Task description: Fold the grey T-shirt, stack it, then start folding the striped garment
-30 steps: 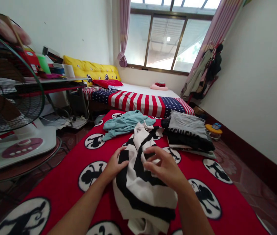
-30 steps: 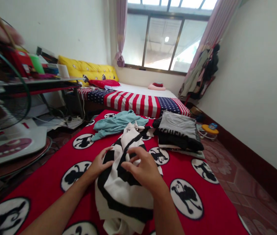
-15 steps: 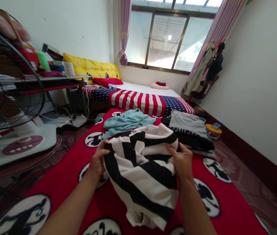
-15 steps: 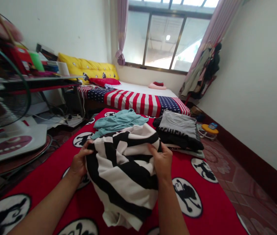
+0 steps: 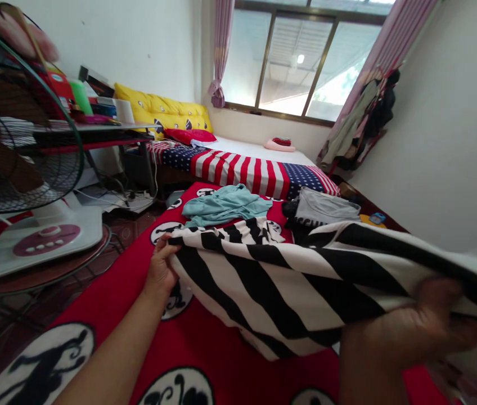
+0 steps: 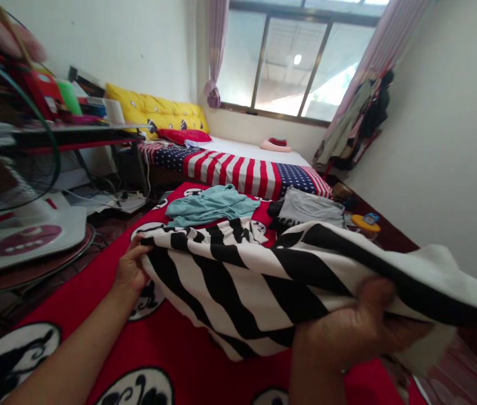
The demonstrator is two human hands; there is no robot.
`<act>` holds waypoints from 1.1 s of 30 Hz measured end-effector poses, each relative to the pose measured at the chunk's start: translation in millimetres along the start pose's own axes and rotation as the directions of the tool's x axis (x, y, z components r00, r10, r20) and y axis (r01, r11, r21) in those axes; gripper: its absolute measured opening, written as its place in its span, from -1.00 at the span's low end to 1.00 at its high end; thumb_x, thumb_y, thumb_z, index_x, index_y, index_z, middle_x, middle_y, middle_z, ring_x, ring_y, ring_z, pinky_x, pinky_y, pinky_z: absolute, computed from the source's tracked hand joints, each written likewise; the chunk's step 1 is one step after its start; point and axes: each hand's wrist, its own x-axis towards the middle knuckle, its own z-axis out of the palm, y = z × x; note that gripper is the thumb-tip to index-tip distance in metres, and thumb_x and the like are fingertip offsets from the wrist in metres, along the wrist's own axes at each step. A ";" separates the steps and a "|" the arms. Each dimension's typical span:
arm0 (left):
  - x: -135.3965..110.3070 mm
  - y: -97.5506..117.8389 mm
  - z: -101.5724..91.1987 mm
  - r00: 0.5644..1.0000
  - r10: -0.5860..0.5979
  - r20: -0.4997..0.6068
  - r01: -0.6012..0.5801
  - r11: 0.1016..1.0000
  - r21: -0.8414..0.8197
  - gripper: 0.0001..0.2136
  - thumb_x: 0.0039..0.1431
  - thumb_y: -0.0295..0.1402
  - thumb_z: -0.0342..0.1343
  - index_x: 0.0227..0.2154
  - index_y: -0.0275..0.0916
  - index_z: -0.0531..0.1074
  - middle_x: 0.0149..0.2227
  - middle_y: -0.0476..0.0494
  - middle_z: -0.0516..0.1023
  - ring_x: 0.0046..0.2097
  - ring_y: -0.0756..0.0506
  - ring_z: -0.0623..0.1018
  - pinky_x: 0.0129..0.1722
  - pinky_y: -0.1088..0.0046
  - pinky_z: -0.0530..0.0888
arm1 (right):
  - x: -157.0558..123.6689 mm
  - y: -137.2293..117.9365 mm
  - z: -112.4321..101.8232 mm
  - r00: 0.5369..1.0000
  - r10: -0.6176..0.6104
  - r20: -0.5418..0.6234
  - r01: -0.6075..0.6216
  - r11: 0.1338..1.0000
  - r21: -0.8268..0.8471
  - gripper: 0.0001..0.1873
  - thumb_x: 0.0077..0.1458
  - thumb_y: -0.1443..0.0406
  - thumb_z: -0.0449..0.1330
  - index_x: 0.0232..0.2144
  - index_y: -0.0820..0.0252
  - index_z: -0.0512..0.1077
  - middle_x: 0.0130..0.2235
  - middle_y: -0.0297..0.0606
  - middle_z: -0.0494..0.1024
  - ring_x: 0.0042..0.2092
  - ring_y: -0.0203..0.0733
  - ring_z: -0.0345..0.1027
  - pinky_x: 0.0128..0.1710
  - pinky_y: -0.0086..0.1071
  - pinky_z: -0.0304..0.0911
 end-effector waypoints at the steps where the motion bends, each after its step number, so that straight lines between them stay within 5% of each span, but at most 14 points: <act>1: -0.4 -0.1 0.0 1.000 0.007 0.009 -0.007 1.000 0.012 -0.68 -0.31 -0.62 0.15 -0.41 -0.16 0.48 -0.46 0.10 0.57 -0.42 -0.01 0.54 -0.33 0.48 0.50 | 0.7 -6.6 0.2 0.999 -0.039 0.002 0.039 0.999 -0.008 -0.56 0.08 0.39 0.17 0.01 -0.09 0.42 0.12 -0.51 0.43 0.28 0.02 0.11 0.28 0.09 0.05; 4: 1.0 0.8 -1.2 0.999 0.031 0.016 -0.032 0.999 0.026 -0.68 -0.26 -0.59 0.16 -0.37 -0.14 0.49 -0.42 0.09 0.58 -0.40 -0.03 0.56 -0.28 0.44 0.52 | -3.3 -11.0 3.3 0.993 -0.017 0.119 0.020 0.999 -0.032 -0.52 0.15 0.35 0.15 0.11 -0.10 0.34 0.20 -0.50 0.35 0.28 -0.01 0.13 0.28 0.05 0.07; 6: 3.8 1.8 -2.6 0.999 0.039 -0.003 -0.039 0.999 0.001 -0.69 -0.21 -0.58 0.17 -0.34 -0.13 0.50 -0.41 0.09 0.59 -0.39 -0.02 0.56 -0.27 0.45 0.53 | -10.5 3.2 5.3 0.909 0.161 0.385 -0.121 0.985 -0.125 -0.44 0.20 0.26 0.10 0.24 -0.07 0.18 0.28 -0.42 0.25 0.29 -0.04 0.12 0.27 0.04 0.08; 8: 7.4 2.4 -4.1 0.999 0.043 -0.015 -0.043 0.998 -0.045 -0.70 -0.14 -0.56 0.16 -0.29 -0.12 0.51 -0.38 0.07 0.60 -0.36 -0.01 0.57 -0.22 0.45 0.53 | -19.4 25.6 5.8 0.633 0.377 0.676 -0.190 0.922 -0.337 -0.36 0.16 0.16 0.13 0.27 0.03 0.14 0.30 -0.26 0.21 0.31 -0.01 0.05 0.26 0.07 0.04; 10: 10.7 2.1 -5.9 0.999 0.035 -0.003 -0.036 0.995 -0.089 -0.71 -0.07 -0.53 0.12 -0.25 -0.14 0.52 -0.34 0.03 0.61 -0.32 -0.01 0.58 -0.13 0.43 0.53 | -28.2 43.9 5.5 0.336 0.507 0.794 -0.060 0.853 -0.519 -0.37 0.04 0.13 0.22 0.16 0.15 0.32 0.28 -0.10 0.24 0.34 0.09 -0.03 0.27 0.09 -0.03; 11: 11.9 1.7 -6.9 1.000 0.023 0.011 -0.022 0.994 -0.105 -0.72 -0.03 -0.51 0.10 -0.23 -0.16 0.52 -0.32 0.00 0.61 -0.30 -0.01 0.59 -0.09 0.40 0.52 | -32.3 47.9 5.4 0.245 0.529 0.812 0.032 0.833 -0.552 -0.42 0.00 0.14 0.25 0.08 0.19 0.41 0.26 -0.05 0.28 0.33 0.12 -0.02 0.27 0.08 -0.03; 16: 12.7 -0.6 -9.9 0.998 -0.021 0.053 0.028 0.991 -0.130 -0.70 0.04 -0.46 0.04 -0.16 -0.19 0.52 -0.28 -0.08 0.61 -0.19 -0.08 0.60 0.05 0.26 0.48 | -61.6 18.3 7.7 -0.059 0.553 0.831 0.246 0.815 -0.525 -0.51 0.04 0.08 0.25 0.03 0.04 0.45 -0.05 -0.18 0.59 -0.01 -0.01 0.46 0.01 -0.13 0.30; 20: 11.3 -1.3 -9.4 0.996 -0.007 0.091 0.018 0.992 -0.125 -0.69 0.04 -0.47 0.03 -0.16 -0.23 0.53 -0.21 -0.13 0.61 -0.08 -0.11 0.58 0.08 0.26 0.46 | -116.6 -7.6 7.5 -0.339 0.581 0.740 0.457 0.789 -0.410 -0.16 -0.18 -0.04 0.39 0.11 0.24 0.38 -0.10 0.04 0.59 -0.04 0.21 0.46 -0.07 -0.06 0.31; 23: 11.0 -1.7 -9.2 0.996 -0.020 0.086 0.030 0.992 -0.124 -0.71 0.04 -0.47 0.02 -0.18 -0.24 0.53 -0.23 -0.14 0.61 -0.06 -0.12 0.57 0.08 0.28 0.46 | -161.3 -6.3 5.8 -0.331 0.639 0.694 0.607 0.707 -0.362 0.16 -0.32 0.00 0.47 0.24 0.45 0.17 0.16 0.39 0.31 0.18 0.39 0.21 0.00 -0.01 0.26; 25: 11.2 -2.1 -9.6 0.996 -0.024 0.081 0.034 0.992 -0.123 -0.72 0.05 -0.47 0.01 -0.19 -0.24 0.53 -0.24 -0.14 0.61 -0.07 -0.12 0.57 0.06 0.30 0.47 | -178.0 2.1 4.9 -0.266 0.648 0.713 0.646 0.669 -0.367 -0.09 -0.10 0.13 0.40 0.22 0.40 0.21 0.22 0.38 0.22 0.23 0.34 0.15 -0.02 -0.08 0.28; 27: 12.0 -2.2 -10.3 0.996 -0.026 0.080 0.036 0.992 -0.121 -0.72 0.06 -0.47 0.01 -0.19 -0.25 0.53 -0.25 -0.13 0.60 -0.08 -0.10 0.58 0.04 0.33 0.47 | -180.8 12.9 4.6 -0.209 0.642 0.737 0.630 0.665 -0.401 -0.59 0.15 0.37 0.13 0.06 0.32 0.38 0.12 0.22 0.40 0.12 0.15 0.32 -0.11 -0.21 0.32; 28: 12.8 -2.2 -10.5 0.996 -0.026 0.081 0.036 0.992 -0.121 -0.73 0.06 -0.47 0.01 -0.20 -0.25 0.52 -0.25 -0.13 0.60 -0.10 -0.09 0.58 0.03 0.35 0.48 | -177.8 17.8 4.7 -0.180 0.641 0.747 0.609 0.669 -0.427 -0.64 0.16 0.48 0.01 -0.04 0.29 0.44 0.01 0.12 0.50 0.03 0.06 0.41 -0.16 -0.25 0.31; 31: 15.7 -2.2 -10.4 0.995 -0.040 0.095 0.052 0.991 -0.127 -0.74 0.08 -0.48 0.01 -0.20 -0.26 0.51 -0.23 -0.12 0.59 -0.17 -0.06 0.59 -0.02 0.39 0.49 | -158.3 21.5 7.1 -0.091 0.639 0.764 0.401 0.726 -0.559 -0.60 0.01 0.59 -0.02 -0.19 0.24 0.47 -0.28 -0.12 0.58 -0.21 -0.08 0.47 -0.22 -0.32 0.28; 33: 15.4 -3.3 -9.9 0.993 -0.045 0.111 0.057 0.992 -0.114 -0.77 0.10 -0.46 0.02 -0.21 -0.25 0.50 -0.24 -0.10 0.59 -0.24 -0.04 0.59 -0.06 0.38 0.50 | -142.3 8.6 10.6 -0.063 0.604 0.794 0.021 0.797 -0.604 -0.67 -0.02 0.52 0.05 -0.23 0.20 0.46 -0.36 -0.26 0.54 -0.27 -0.17 0.41 -0.25 -0.38 0.25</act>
